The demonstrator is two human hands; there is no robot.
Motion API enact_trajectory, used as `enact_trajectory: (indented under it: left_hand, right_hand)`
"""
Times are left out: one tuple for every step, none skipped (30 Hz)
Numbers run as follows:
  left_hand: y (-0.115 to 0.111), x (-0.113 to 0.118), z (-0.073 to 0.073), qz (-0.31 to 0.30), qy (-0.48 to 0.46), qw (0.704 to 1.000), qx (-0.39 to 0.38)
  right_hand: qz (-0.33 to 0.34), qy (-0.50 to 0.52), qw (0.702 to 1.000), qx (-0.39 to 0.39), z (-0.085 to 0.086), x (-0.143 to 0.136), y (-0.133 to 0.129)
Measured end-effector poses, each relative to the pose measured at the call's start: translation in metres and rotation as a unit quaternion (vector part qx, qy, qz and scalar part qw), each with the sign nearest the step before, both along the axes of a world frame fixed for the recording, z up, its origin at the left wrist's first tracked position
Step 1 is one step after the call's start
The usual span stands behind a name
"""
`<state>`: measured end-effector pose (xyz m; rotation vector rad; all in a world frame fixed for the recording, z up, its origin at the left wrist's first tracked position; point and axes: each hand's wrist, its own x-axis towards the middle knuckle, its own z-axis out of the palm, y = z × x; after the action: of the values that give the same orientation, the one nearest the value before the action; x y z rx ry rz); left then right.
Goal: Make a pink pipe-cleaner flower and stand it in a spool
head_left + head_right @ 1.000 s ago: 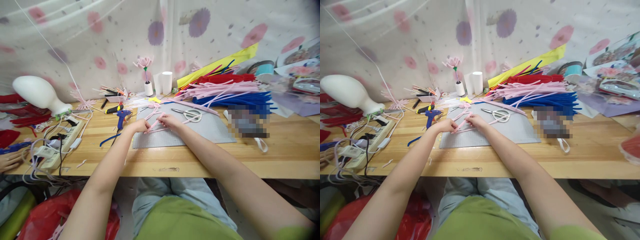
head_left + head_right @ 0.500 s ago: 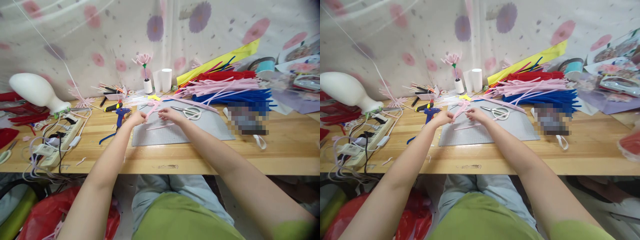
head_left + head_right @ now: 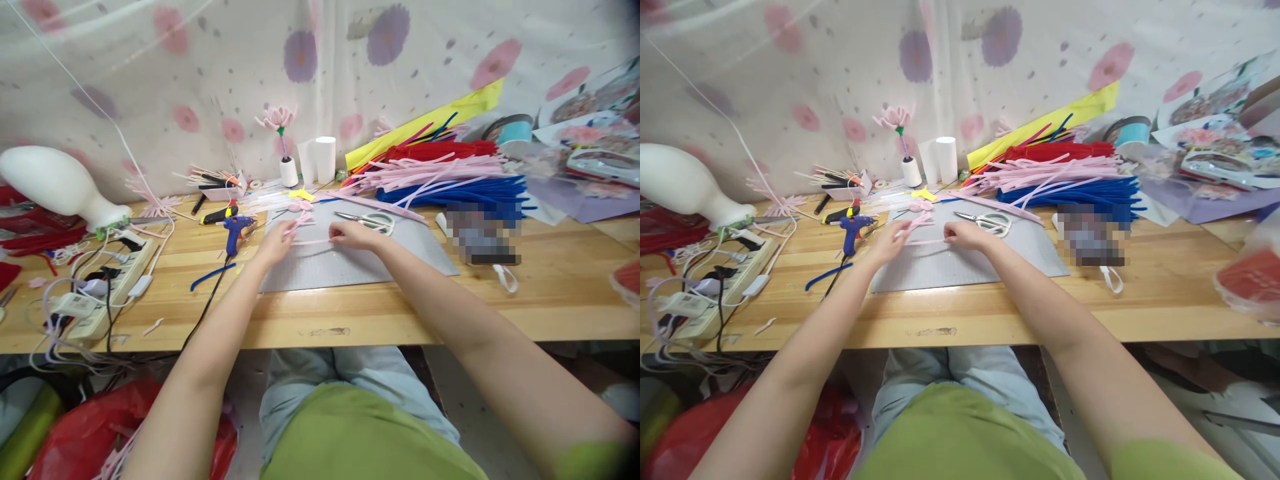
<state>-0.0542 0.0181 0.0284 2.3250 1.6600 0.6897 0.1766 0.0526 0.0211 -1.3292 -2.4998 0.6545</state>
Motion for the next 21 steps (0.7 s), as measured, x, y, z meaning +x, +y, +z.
enact_trajectory:
  left_hand:
    - [-0.007,0.005,0.000,-0.060,0.021,0.998,-0.013]
    - [-0.014,0.008,0.000,-0.076,0.045,0.996,-0.023]
    - [-0.019,0.010,0.000,-0.062,0.065,0.995,-0.040]
    - [-0.023,0.010,0.000,-0.045,0.077,0.994,-0.056]
    - [-0.025,0.009,0.001,-0.022,0.076,0.995,-0.067]
    - [-0.025,0.007,0.002,-0.004,0.058,0.996,-0.072]
    - [-0.025,0.004,0.002,0.008,0.023,0.997,-0.072]
    - [-0.023,0.001,0.003,0.017,-0.028,0.997,-0.075]
    - [-0.021,0.000,0.004,0.026,-0.091,0.992,-0.086]
    - [-0.019,0.000,0.004,0.034,-0.163,0.980,-0.111]
    - [-0.018,0.002,0.005,0.042,-0.238,0.959,-0.146]
    - [-0.017,0.006,0.005,0.051,-0.310,0.931,-0.188]
    - [-0.016,0.013,0.006,0.060,-0.376,0.897,-0.225]
    - [-0.015,0.021,0.006,0.072,-0.432,0.863,-0.253]
    - [-0.015,0.029,0.007,0.091,-0.475,0.835,-0.262]
    - [-0.014,0.039,0.007,0.108,-0.508,0.813,-0.263]
    - [-0.014,0.047,0.007,0.117,-0.535,0.792,-0.271]
    - [-0.013,0.055,0.006,0.119,-0.557,0.775,-0.275]
    - [-0.012,0.062,0.006,0.117,-0.560,0.770,-0.280]
    - [-0.010,0.068,0.005,0.113,-0.557,0.773,-0.281]
    - [-0.009,0.072,0.004,0.111,-0.548,0.781,-0.277]
  right_hand:
    - [-0.002,0.033,0.999,-0.004,0.003,-0.003,-0.001]
    - [-0.001,0.067,0.998,-0.004,0.006,-0.005,-0.002]
    - [0.004,0.097,0.995,-0.005,0.009,-0.006,-0.003]
    - [0.010,0.119,0.993,-0.009,0.013,-0.005,-0.002]
    - [0.018,0.131,0.991,-0.016,0.016,-0.004,-0.002]
    - [0.025,0.131,0.991,-0.027,0.018,-0.002,-0.001]
    - [0.027,0.124,0.991,-0.042,0.021,0.001,0.000]
    - [0.026,0.123,0.990,-0.064,0.022,0.004,0.001]
    - [0.019,0.141,0.985,-0.093,0.023,0.006,0.002]
    - [0.007,0.185,0.974,-0.129,0.023,0.007,0.003]
    - [-0.008,0.253,0.952,-0.172,0.023,0.006,0.003]
    - [-0.024,0.336,0.915,-0.221,0.023,0.003,0.004]
    - [-0.040,0.417,0.866,-0.271,0.023,-0.001,0.004]
    - [-0.054,0.486,0.813,-0.317,0.022,-0.007,0.003]
    - [-0.067,0.535,0.763,-0.357,0.022,-0.013,0.003]
    - [-0.076,0.568,0.723,-0.387,0.021,-0.021,0.002]
    - [-0.087,0.589,0.694,-0.404,0.021,-0.029,0.001]
    - [-0.101,0.606,0.674,-0.409,0.022,-0.037,0.000]
    - [-0.120,0.622,0.660,-0.404,0.022,-0.044,-0.002]
    - [-0.140,0.635,0.649,-0.395,0.022,-0.051,-0.004]
    - [-0.160,0.644,0.640,-0.386,0.022,-0.056,-0.005]
